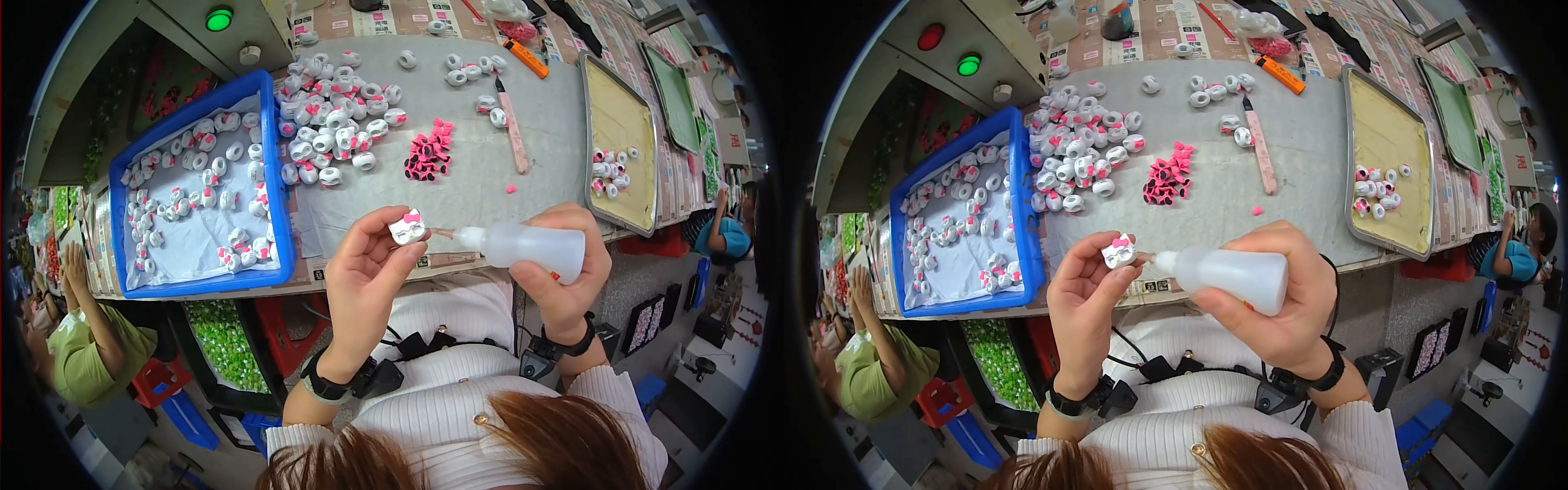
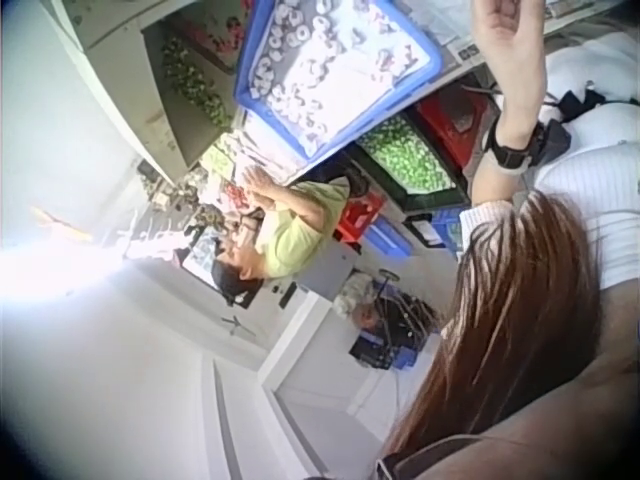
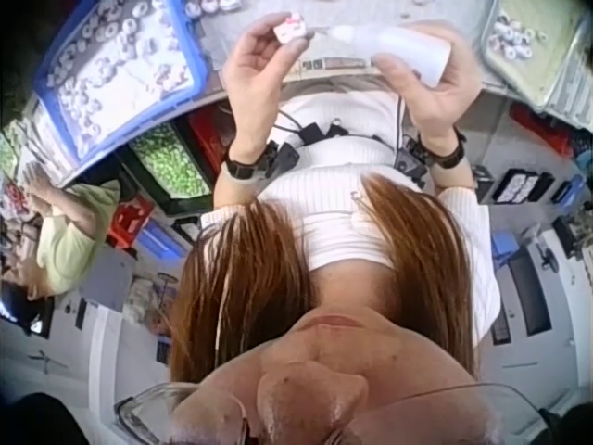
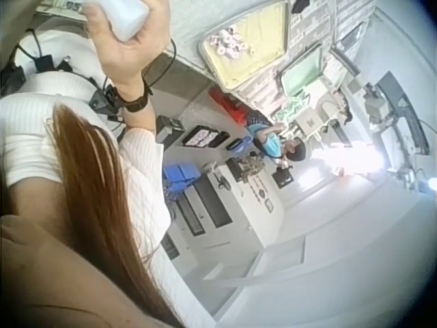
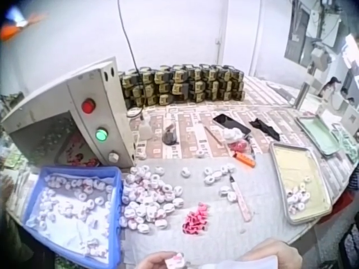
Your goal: Gluing small pink bows onto white plastic cat-shaped figures.
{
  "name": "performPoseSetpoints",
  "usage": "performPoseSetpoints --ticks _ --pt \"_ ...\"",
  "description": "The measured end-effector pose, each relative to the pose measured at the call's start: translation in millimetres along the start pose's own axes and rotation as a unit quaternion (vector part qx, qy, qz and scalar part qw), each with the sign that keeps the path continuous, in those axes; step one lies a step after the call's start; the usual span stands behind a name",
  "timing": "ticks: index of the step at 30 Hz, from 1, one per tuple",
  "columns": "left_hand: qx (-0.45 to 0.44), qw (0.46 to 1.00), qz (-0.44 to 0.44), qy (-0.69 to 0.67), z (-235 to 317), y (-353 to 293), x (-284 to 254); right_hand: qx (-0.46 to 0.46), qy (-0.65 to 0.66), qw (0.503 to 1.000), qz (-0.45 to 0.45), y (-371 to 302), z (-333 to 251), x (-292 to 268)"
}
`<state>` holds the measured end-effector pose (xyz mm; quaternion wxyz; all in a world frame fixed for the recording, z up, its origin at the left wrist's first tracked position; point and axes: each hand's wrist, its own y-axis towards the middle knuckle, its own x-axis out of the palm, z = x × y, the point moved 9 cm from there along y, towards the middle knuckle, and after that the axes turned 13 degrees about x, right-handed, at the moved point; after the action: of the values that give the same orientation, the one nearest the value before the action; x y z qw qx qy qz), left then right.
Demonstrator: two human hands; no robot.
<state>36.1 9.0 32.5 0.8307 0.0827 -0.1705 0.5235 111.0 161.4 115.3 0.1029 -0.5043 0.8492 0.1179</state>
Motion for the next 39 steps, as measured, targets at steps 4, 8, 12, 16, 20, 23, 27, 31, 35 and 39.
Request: performPoseSetpoints --ticks 4,8,12,16,20,23,27,31,35,39 --pt "0.006 1.0 0.007 0.001 0 0 -2 -0.004 -0.011 1.0 0.005 0 0 -2" --pt "0.013 1.0 0.0 0.003 -1 1 -1 0.018 0.002 1.0 -0.009 0 3 -3" --pt "0.022 0.999 0.013 0.021 -2 2 -4 0.139 0.197 0.967 0.085 4 42 -21" --pt "0.031 0.997 0.061 0.032 -1 4 -25 0.16 0.226 0.949 0.148 49 89 -57" --pt "0.032 0.997 0.072 0.028 -2 5 -31 0.141 0.036 0.974 0.175 84 129 -87" --pt "0.04 0.996 0.074 0.031 -2 4 -34 0.12 -0.02 0.978 0.171 94 148 -87" --pt "0.014 0.996 0.085 0.029 -7 -1 -40 -0.017 -0.237 0.922 0.304 72 100 -82" --pt "-0.004 0.998 0.059 0.013 -15 3 -32 0.107 -0.151 0.982 0.034 52 84 -13" --pt "-0.009 0.999 0.04 -0.005 -15 5 -21 -0.01 -0.215 0.975 -0.058 50 86 55" --pt "-0.011 0.999 0.034 -0.002 -15 3 -20 -0.036 -0.294 0.952 -0.075 50 91 63"
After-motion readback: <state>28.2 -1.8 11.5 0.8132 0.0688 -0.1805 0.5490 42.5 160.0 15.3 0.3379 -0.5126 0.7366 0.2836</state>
